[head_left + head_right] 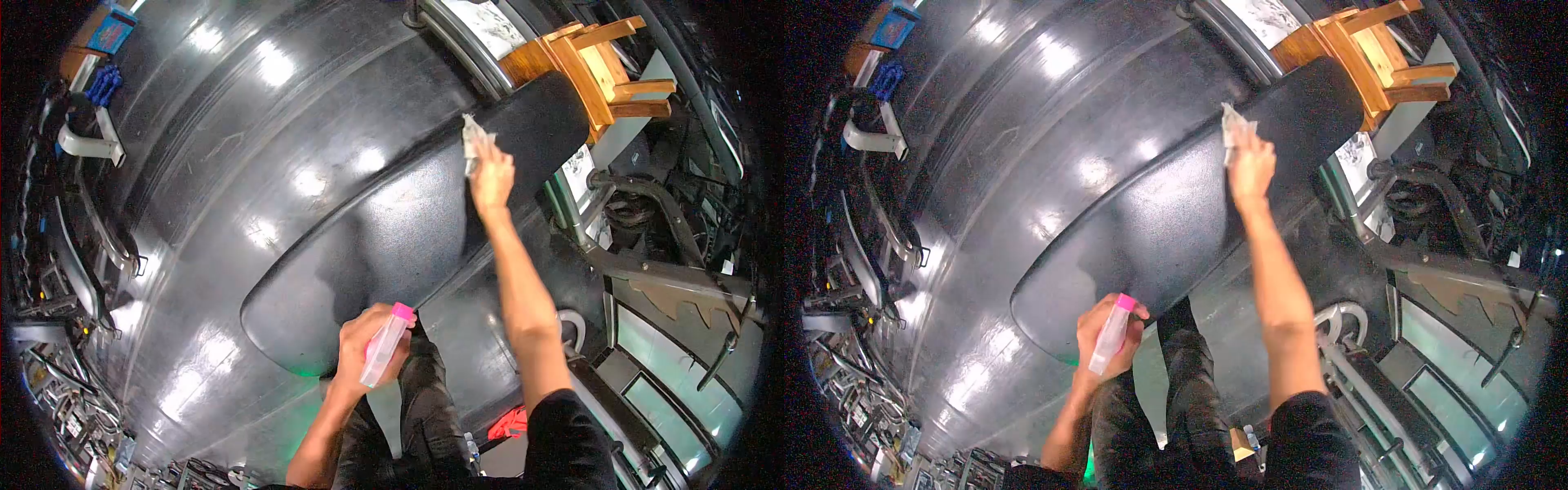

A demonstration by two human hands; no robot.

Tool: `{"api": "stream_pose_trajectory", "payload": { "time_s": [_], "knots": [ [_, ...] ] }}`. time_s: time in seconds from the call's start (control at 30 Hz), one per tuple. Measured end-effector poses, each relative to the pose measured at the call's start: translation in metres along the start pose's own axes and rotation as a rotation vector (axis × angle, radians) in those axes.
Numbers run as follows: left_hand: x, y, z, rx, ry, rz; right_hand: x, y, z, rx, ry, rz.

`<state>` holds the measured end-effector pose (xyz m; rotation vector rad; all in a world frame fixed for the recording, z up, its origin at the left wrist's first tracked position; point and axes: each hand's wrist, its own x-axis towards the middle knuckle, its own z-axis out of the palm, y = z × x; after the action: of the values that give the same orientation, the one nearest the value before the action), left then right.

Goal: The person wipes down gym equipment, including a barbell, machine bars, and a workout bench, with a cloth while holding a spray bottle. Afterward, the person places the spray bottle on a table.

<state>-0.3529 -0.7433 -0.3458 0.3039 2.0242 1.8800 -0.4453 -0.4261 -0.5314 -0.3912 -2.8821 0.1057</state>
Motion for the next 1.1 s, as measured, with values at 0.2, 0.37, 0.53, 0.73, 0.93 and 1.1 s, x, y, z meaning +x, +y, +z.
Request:
{"api": "stream_pose_trajectory", "payload": {
  "time_s": [0.2,0.37,0.53,0.73,0.93,1.1],
  "knots": [
    [0.007,0.009,-0.007,0.036,-0.015,0.052,-0.104,-0.116,-0.010,0.339,-0.276,-0.462],
    [0.005,0.008,-0.019,0.084,-0.007,0.058,-0.046,-0.042,-0.013,0.297,-0.272,-0.657],
    [-0.011,0.000,-0.026,0.094,0.000,-0.083,0.002,-0.005,-0.017,-0.061,-0.016,0.088],
    [-0.012,-0.009,-0.019,0.049,-0.038,-0.013,-0.129,-0.071,-0.021,0.268,-0.391,-0.479],
    [-0.011,-0.009,-0.021,0.079,-0.131,0.007,-0.065,0.041,-0.035,-0.055,-0.445,-0.241],
    [-0.012,-0.011,-0.022,0.089,-0.134,0.018,-0.092,-0.014,-0.029,-0.025,-0.143,0.213]
  ]
}}
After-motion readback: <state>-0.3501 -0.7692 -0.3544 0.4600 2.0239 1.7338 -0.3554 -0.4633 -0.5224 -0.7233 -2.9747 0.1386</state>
